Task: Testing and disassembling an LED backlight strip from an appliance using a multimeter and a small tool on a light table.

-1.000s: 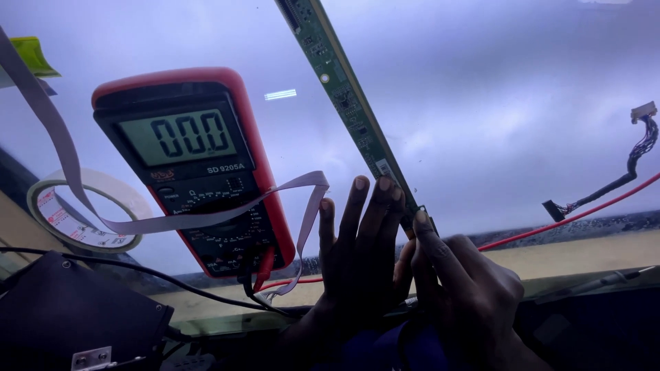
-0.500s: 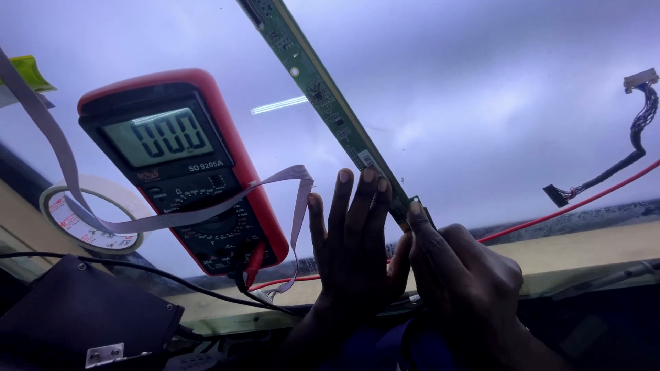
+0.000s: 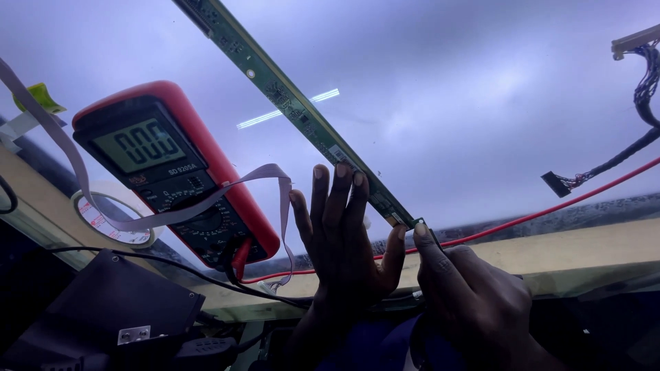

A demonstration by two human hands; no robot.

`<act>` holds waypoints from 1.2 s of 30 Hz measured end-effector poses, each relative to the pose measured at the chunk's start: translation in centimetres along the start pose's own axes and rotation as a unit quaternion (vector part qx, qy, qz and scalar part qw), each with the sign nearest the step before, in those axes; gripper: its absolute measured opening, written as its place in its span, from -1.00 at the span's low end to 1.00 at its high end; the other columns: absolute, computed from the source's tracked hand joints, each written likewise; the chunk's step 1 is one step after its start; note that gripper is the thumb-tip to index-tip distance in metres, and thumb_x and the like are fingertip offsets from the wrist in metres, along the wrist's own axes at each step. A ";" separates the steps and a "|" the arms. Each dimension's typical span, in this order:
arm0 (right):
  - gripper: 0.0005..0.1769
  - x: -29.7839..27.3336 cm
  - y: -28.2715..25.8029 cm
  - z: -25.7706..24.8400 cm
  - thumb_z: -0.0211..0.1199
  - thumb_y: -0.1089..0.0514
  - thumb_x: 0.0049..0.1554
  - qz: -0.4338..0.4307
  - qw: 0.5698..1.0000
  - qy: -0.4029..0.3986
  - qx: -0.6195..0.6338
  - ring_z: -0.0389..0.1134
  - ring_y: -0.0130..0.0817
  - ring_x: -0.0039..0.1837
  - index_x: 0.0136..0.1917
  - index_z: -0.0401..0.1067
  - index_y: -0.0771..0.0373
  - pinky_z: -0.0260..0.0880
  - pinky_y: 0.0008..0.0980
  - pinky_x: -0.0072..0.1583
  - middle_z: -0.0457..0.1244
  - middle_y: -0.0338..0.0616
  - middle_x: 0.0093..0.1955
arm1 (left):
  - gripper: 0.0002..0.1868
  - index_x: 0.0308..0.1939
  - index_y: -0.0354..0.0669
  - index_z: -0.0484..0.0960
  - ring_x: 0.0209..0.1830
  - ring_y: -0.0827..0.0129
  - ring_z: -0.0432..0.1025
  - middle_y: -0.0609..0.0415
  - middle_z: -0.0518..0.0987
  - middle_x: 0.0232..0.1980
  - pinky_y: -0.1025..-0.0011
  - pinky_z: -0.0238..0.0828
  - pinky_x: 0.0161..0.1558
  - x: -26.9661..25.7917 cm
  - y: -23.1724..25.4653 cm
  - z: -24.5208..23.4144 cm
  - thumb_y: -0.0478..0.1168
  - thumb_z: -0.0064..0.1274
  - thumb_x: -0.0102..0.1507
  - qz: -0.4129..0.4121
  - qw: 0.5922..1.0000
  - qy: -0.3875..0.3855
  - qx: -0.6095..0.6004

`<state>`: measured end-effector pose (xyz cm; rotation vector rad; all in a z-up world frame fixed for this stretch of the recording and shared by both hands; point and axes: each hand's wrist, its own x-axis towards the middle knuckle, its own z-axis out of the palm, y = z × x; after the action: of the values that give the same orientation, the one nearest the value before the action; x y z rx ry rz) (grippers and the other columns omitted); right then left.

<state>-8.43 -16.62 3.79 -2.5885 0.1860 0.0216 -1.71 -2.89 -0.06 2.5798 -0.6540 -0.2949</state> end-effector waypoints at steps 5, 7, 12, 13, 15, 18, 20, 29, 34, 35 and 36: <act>-0.70 0.6 -0.2 0.2 0.14 0.29 0.20 -0.015 1.000 -0.013 -0.009 0.02 -0.40 -0.48 0.19 0.51 0.31 0.06 -0.41 -0.37 0.09 -0.26 -0.41 | -0.33 0.36 -0.33 0.22 0.55 -0.20 0.06 -0.19 0.22 0.46 -0.19 -0.31 0.56 0.0 -0.2 -0.3 0.06 -0.08 0.33 -0.007 1.000 -0.008 -0.009; -0.70 1.1 -0.7 0.2 0.14 0.32 0.20 -0.017 1.000 -0.010 -0.005 0.04 -0.39 -0.47 0.19 0.50 0.33 0.10 -0.39 -0.36 0.10 -0.26 -0.39 | -0.37 0.34 -0.34 0.27 0.52 -0.18 0.11 -0.20 0.26 0.43 -0.18 -0.29 0.53 0.1 -0.3 -0.7 0.05 -0.08 0.34 -0.001 1.000 -0.008 -0.008; -0.70 1.6 -1.6 0.4 0.16 0.32 0.21 -0.015 1.000 -0.022 -0.006 0.06 -0.38 -0.44 0.21 0.47 0.36 0.11 -0.39 -0.35 0.11 -0.23 -0.37 | -0.38 0.35 -0.31 0.28 0.53 -0.13 0.12 -0.17 0.27 0.44 -0.13 -0.31 0.53 0.0 -1.1 -1.1 0.02 -0.05 0.35 -0.003 1.000 -0.012 -0.023; -0.71 1.8 -1.8 0.5 0.17 0.33 0.21 -0.012 1.000 -0.020 0.000 0.06 -0.38 -0.44 0.20 0.47 0.37 0.10 -0.39 -0.35 0.11 -0.21 -0.37 | -0.40 0.34 -0.31 0.29 0.51 -0.13 0.15 -0.17 0.28 0.43 -0.13 -0.28 0.52 0.1 -1.2 -1.3 0.02 -0.06 0.36 0.002 1.000 -0.011 -0.019; -0.71 2.2 -2.2 0.7 0.18 0.34 0.20 -0.011 1.000 -0.025 0.001 0.06 -0.37 -0.44 0.21 0.47 0.38 0.10 -0.37 -0.35 0.11 -0.20 -0.37 | -0.41 0.33 -0.32 0.30 0.50 -0.12 0.17 -0.17 0.31 0.42 -0.13 -0.26 0.51 0.1 -1.5 -1.4 0.01 -0.06 0.36 0.006 1.000 -0.002 -0.022; -0.71 2.1 -2.6 0.8 0.21 0.35 0.20 -0.009 1.000 -0.026 -0.013 0.04 -0.38 -0.45 0.20 0.48 0.38 0.07 -0.38 -0.35 0.10 -0.19 -0.38 | -0.42 0.33 -0.31 0.31 0.49 -0.10 0.18 -0.15 0.32 0.41 -0.12 -0.26 0.50 -0.1 -2.0 -1.3 0.01 -0.04 0.37 0.012 1.000 -0.003 -0.029; -0.72 2.3 -2.9 0.9 0.23 0.35 0.19 -0.016 0.999 -0.025 -0.026 0.01 -0.40 -0.46 0.18 0.49 0.38 0.05 -0.42 -0.35 0.09 -0.20 -0.40 | -0.41 0.34 -0.29 0.31 0.50 -0.09 0.17 -0.13 0.30 0.42 -0.11 -0.29 0.50 -0.1 -2.3 -1.4 0.02 -0.03 0.37 0.006 0.999 -0.007 -0.033; -0.78 2.6 -3.6 1.4 0.20 0.38 0.19 -0.005 0.999 -0.021 -0.027 0.11 -0.36 -0.43 0.12 0.50 0.39 0.11 -0.38 -0.34 0.18 -0.13 -0.36 | -0.46 0.32 -0.27 0.37 0.48 -0.05 0.19 -0.08 0.30 0.42 -0.12 -0.23 0.48 -0.3 -2.7 -1.7 -0.02 0.01 0.37 0.007 0.999 -0.012 -0.040; -0.73 2.2 -3.7 1.4 0.23 0.40 0.19 -0.005 0.999 -0.020 -0.027 0.02 -0.39 -0.45 0.18 0.48 0.39 0.05 -0.40 -0.35 0.11 -0.17 -0.39 | -0.47 0.33 -0.26 0.37 0.48 -0.04 0.19 -0.07 0.30 0.42 -0.11 -0.21 0.48 -0.4 -2.8 -1.6 0.00 -0.11 0.39 0.007 0.999 -0.006 -0.043; -0.73 2.4 -3.8 1.5 0.23 0.40 0.19 -0.006 0.999 -0.021 -0.027 0.02 -0.39 -0.45 0.18 0.48 0.39 0.05 -0.40 -0.35 0.11 -0.17 -0.39 | -0.47 0.33 -0.26 0.37 0.48 -0.04 0.19 -0.07 0.30 0.42 -0.11 -0.21 0.48 -0.5 -2.8 -1.7 0.00 -0.11 0.39 0.006 0.999 -0.006 -0.043; -0.74 2.6 -3.8 1.5 0.25 0.40 0.18 -0.015 0.999 -0.019 -0.030 0.08 -0.38 -0.43 0.16 0.49 0.38 0.08 -0.39 -0.35 0.16 -0.15 -0.37 | -0.48 0.32 -0.27 0.38 0.48 -0.04 0.19 -0.07 0.29 0.42 -0.11 -0.22 0.48 -0.5 -2.8 -1.7 0.00 -0.08 0.39 0.006 0.999 -0.003 -0.042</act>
<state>-5.27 -12.96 4.36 -2.6481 0.1334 0.0673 -0.49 0.14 0.10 2.4951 -0.6452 -0.3203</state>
